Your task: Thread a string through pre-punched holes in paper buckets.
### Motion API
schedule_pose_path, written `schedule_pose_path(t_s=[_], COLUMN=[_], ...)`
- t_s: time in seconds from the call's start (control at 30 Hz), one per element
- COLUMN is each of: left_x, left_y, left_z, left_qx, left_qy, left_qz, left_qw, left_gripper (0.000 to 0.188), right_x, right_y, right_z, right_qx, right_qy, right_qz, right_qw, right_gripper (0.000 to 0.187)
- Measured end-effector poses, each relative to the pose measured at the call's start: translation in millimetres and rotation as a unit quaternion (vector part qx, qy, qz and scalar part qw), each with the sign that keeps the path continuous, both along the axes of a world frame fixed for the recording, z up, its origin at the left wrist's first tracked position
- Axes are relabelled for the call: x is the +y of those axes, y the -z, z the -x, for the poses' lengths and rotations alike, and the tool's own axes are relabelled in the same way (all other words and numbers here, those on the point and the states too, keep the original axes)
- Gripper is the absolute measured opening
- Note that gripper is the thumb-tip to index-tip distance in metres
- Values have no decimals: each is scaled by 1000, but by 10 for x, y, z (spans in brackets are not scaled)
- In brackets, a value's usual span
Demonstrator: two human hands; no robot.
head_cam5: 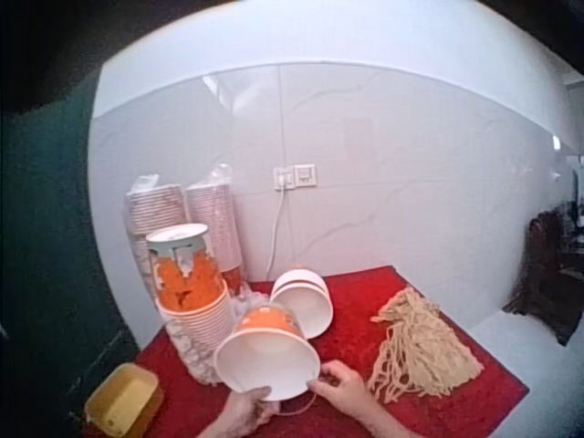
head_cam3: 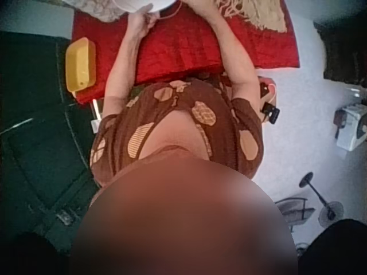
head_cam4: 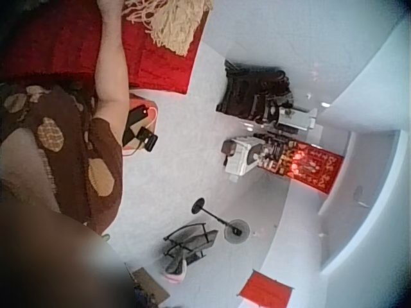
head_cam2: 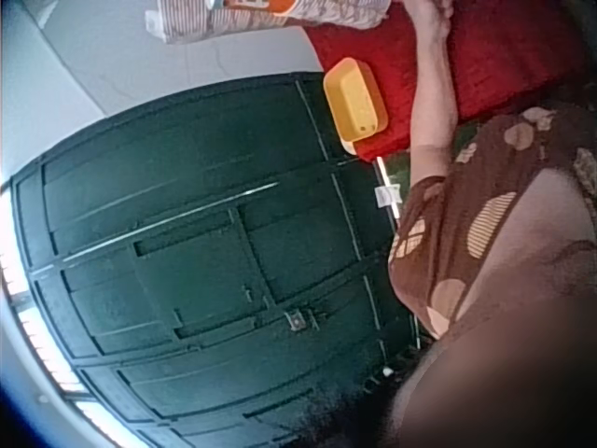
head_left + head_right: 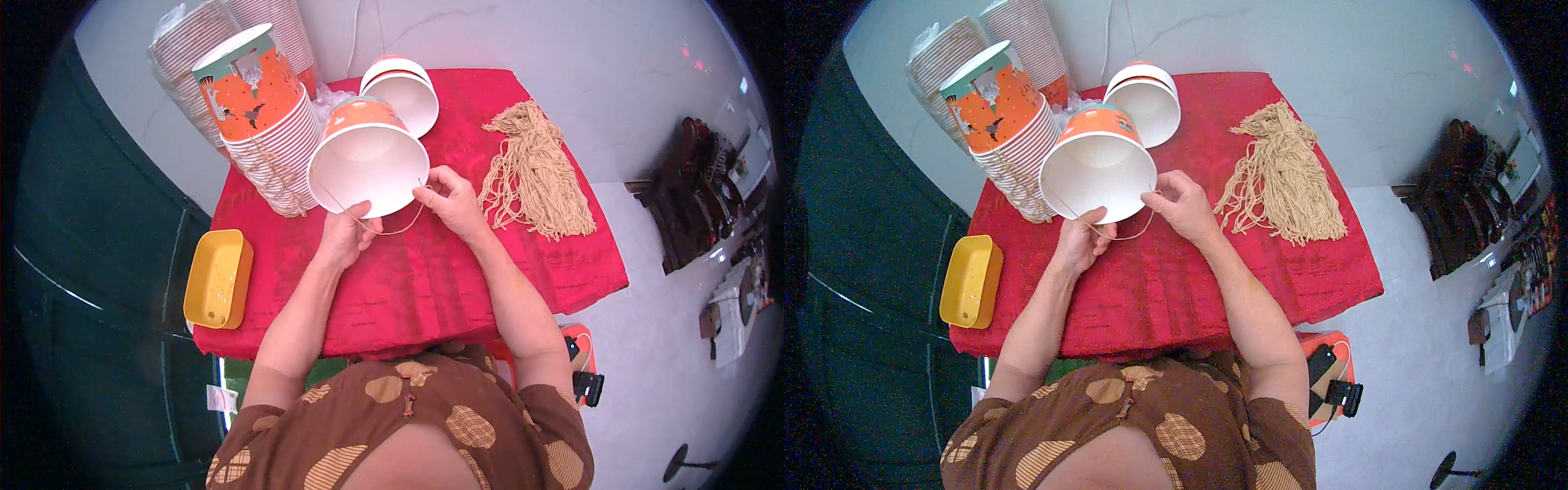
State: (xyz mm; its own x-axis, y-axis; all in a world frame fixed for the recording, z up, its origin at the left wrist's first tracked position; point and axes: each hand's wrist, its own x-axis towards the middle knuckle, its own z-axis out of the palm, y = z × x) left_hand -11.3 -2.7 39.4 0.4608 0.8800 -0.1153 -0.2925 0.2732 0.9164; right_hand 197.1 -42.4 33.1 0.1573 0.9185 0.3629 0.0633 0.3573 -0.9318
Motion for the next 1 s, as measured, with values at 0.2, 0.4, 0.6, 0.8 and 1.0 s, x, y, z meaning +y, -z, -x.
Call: schedule_pose_path(t_s=[0.2, 0.4, 0.6, 0.8, 1.0], left_x=[-6, -9, 54, 91, -6], left_y=[43, 46, 37, -52, -87], left_z=[-23, -39, 38, 133, 19], left_qx=[24, 68, 150, 196, 355], left_qy=[-2, 34, 99, 24, -83], left_qz=[-13, -33, -100, -206, -364], left_qw=[1000, 997, 979, 958, 857], left_gripper=[17, 19, 37, 59, 53], right_x=[14, 48, 52, -22, -109], right_y=[7, 86, 30, -95, -259], right_z=[-2, -28, -239, -348, -233], right_qx=[-162, -197, -203, -312, -438], right_qy=[141, 181, 309, 382, 390], right_qz=[-124, -77, -128, -184, -291], right_qw=[969, 960, 920, 850, 756], right_gripper=[27, 27, 17, 12, 22])
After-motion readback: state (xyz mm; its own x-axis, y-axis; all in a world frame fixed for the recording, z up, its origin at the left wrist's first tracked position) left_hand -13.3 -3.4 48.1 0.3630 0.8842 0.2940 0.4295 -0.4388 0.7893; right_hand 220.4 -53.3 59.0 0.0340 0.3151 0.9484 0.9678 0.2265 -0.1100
